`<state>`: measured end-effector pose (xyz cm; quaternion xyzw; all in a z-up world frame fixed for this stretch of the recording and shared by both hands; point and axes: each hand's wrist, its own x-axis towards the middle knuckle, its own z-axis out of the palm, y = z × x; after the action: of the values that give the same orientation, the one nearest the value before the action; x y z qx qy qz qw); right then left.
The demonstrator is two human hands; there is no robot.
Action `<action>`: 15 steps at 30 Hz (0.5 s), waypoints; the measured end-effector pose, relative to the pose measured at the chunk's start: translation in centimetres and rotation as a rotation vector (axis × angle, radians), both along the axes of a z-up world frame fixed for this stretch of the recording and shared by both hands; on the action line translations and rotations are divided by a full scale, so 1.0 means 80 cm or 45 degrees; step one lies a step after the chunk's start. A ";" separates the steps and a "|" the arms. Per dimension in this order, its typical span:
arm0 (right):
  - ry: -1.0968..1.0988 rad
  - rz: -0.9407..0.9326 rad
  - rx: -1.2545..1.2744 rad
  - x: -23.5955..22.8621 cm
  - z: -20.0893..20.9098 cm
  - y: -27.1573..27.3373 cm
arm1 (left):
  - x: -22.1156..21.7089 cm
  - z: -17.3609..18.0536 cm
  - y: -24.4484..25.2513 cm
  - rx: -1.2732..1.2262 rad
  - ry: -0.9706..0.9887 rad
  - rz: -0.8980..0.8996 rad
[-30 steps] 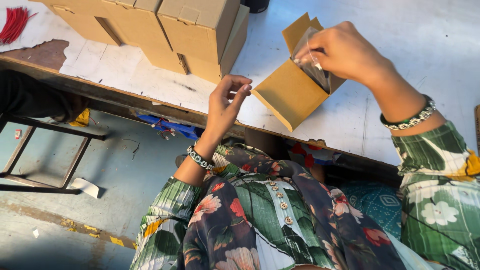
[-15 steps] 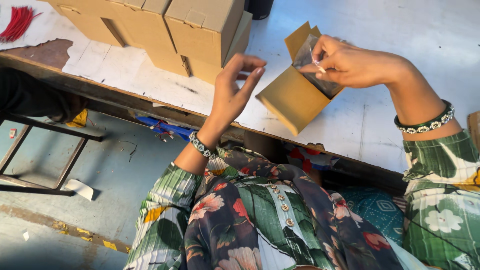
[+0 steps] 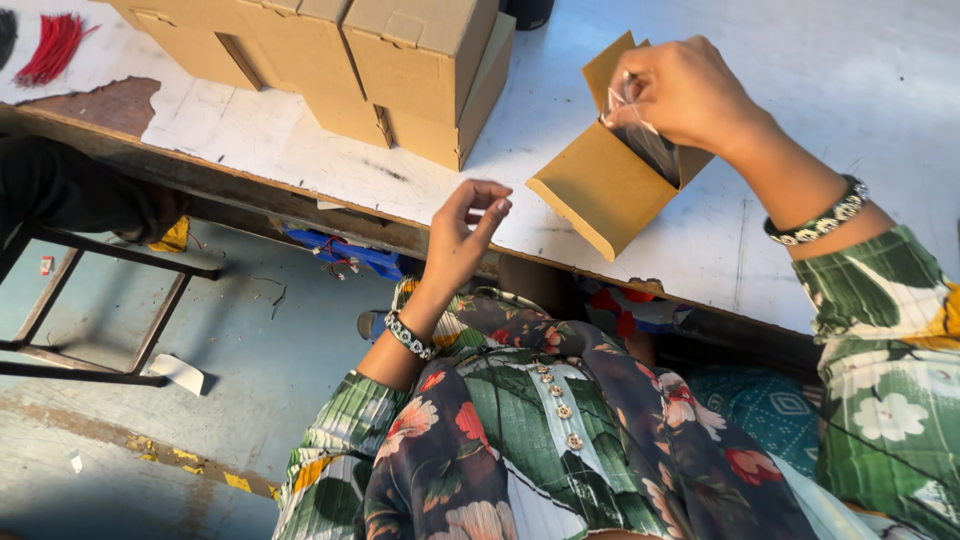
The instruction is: The person places a black cylindrical object wrapped in a clear plastic bag into a small cardboard box, then folds and closes the box flaps. This is repeated for multiple items.
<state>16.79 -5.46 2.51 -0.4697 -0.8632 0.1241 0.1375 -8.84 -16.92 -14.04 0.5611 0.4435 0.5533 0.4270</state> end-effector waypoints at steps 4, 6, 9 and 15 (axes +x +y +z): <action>0.221 0.132 -0.054 0.027 0.008 -0.006 | 0.017 -0.027 0.005 0.010 0.037 -0.127; 0.210 0.097 -0.052 0.040 0.009 -0.010 | 0.027 -0.032 0.018 0.066 -0.007 -0.205; 0.198 0.034 -0.079 0.051 0.013 -0.008 | 0.034 -0.012 0.074 0.008 -0.297 -0.254; 0.119 0.052 0.051 0.034 0.000 0.006 | 0.058 0.071 0.168 0.083 -0.123 -0.541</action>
<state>19.52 -5.02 2.48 -0.4429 -0.8675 0.1315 0.1847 -4.21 -3.50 -8.33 0.6284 0.2761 0.4911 0.5364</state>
